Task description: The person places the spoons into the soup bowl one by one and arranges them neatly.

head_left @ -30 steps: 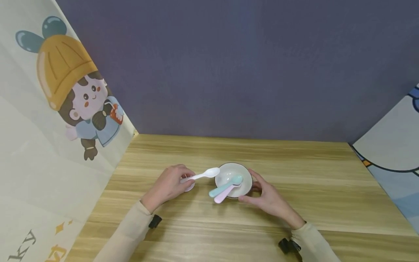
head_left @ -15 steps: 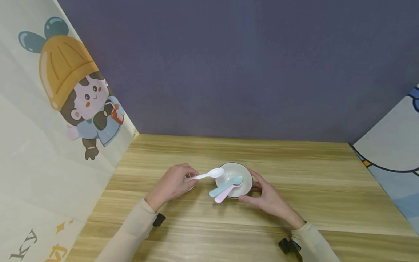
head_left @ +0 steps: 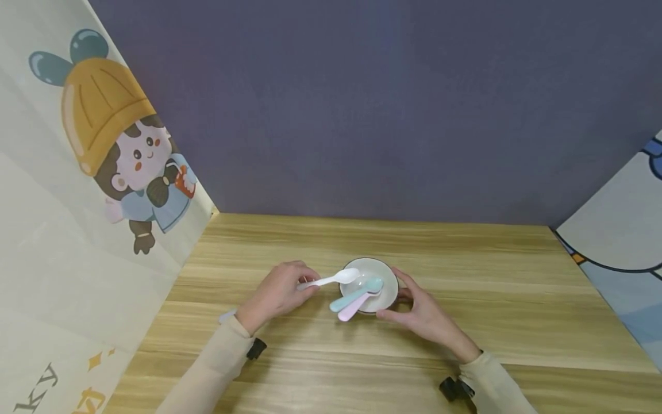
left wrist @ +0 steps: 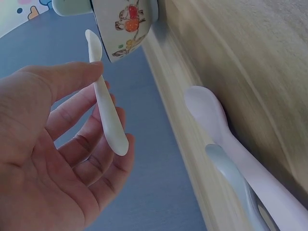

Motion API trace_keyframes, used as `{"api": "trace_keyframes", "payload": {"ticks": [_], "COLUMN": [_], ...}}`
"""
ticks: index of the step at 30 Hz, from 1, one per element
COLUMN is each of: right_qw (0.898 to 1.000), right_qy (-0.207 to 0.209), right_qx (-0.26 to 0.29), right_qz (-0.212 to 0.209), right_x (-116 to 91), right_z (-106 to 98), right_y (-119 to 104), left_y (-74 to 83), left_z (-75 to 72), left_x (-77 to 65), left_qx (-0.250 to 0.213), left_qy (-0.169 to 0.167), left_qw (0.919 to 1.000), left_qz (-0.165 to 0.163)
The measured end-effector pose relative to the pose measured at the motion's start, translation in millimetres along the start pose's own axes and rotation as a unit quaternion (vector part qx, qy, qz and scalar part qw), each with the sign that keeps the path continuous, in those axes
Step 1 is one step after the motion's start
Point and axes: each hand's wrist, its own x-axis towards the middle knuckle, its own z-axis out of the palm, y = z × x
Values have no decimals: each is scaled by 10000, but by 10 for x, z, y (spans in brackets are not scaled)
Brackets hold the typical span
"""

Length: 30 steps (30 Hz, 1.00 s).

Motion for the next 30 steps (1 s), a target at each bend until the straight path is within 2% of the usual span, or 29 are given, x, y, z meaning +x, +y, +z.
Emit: {"api": "trace_keyframes", "payload": {"ticks": [9,19,30], "right_qw": [10000,10000,10000], "right_qy": [8,7,9], "right_qx": [11,33,62], "right_qz": [49,30,76], "right_x": [-1,2,7], "right_z": [-7,9,11], "right_y": [-1,3,6], "left_y": [57,85,137], "left_z": [17,81,116], "left_x": [44,78,116], "left_qx": [14,-53,-121], "left_qy": [-18,-17,-26], "left_qw": [10000,9998,9996], "left_qz": [-17,194,240]}}
